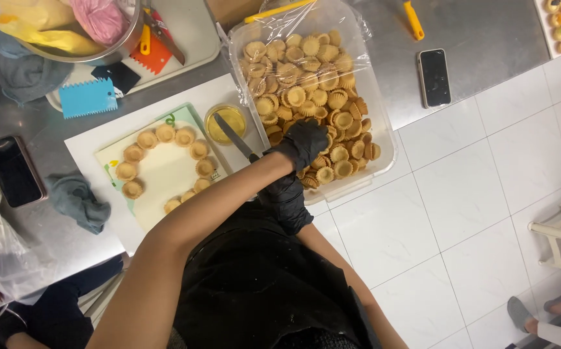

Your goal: Applying a liquid coating to the interior of small tart shells and arranging them on a tray.

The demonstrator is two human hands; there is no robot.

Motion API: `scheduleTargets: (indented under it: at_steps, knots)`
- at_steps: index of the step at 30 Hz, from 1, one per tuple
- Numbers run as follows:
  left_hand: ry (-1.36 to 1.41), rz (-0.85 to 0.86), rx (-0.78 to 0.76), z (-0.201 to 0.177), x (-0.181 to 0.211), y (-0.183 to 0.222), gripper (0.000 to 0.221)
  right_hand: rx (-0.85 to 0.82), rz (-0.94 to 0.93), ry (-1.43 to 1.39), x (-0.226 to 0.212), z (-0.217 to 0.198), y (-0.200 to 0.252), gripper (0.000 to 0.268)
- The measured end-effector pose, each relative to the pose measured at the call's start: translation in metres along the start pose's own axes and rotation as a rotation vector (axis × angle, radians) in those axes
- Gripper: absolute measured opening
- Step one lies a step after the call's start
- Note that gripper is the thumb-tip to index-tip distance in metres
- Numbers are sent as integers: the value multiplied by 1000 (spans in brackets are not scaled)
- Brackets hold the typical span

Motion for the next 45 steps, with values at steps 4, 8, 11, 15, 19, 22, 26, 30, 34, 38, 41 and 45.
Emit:
scheduleTargets:
  at_steps: [4, 8, 11, 15, 19, 22, 26, 30, 34, 38, 41, 45]
  knots:
    - [678, -69, -95, -90, -12, 18, 20, 116, -155, 190, -61, -41, -13, 50]
    - [1354, -307, -237, -110, -23, 47, 25, 104, 74, -150, -86, -67, -29, 39]
    - [1764, -442, -115, -159, -30, 87, 24, 200, -44, -158, -110, -91, -36, 39]
    - [1862, -629, 632, -194, -89, 181, 24, 164, 164, -793, -129, -132, -51, 42]
    - [1625, -857, 840, -204, -120, 246, 23, 39, 456, -1163, -147, -149, -50, 47]
    - [1586, -944, 800, -198, -118, 254, 24, -22, 447, -1154, -141, -149, -41, 45]
    - [1746, -926, 698, -187, -109, 244, 25, -36, 239, -1050, -167, -157, -43, 49]
    - [1838, -882, 676, -179, -112, 240, 25, -18, 155, -683, -185, -162, -47, 50]
    - [1787, -853, 633, -171, -120, 244, 25, -15, 81, -321, -191, -166, -48, 53]
    - [1701, -798, 559, -176, -120, 244, 23, -31, -83, -81, -204, -173, -53, 60]
    - [1695, -777, 524, -178, -119, 246, 22, -17, -144, 44, -207, -178, -57, 61]
    - [1766, -775, 522, -189, -113, 247, 23, 18, -108, 118, -206, -180, -58, 61]
Point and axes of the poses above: each hand's wrist, its own y-axis away from the middle knuckle, its own z-axis out of the palm, x = y × z, the point moved 7 cm from there along -y, towards the middle knuckle, and after that the axes turned 6 degrees about -x, right-handed, at the moved point
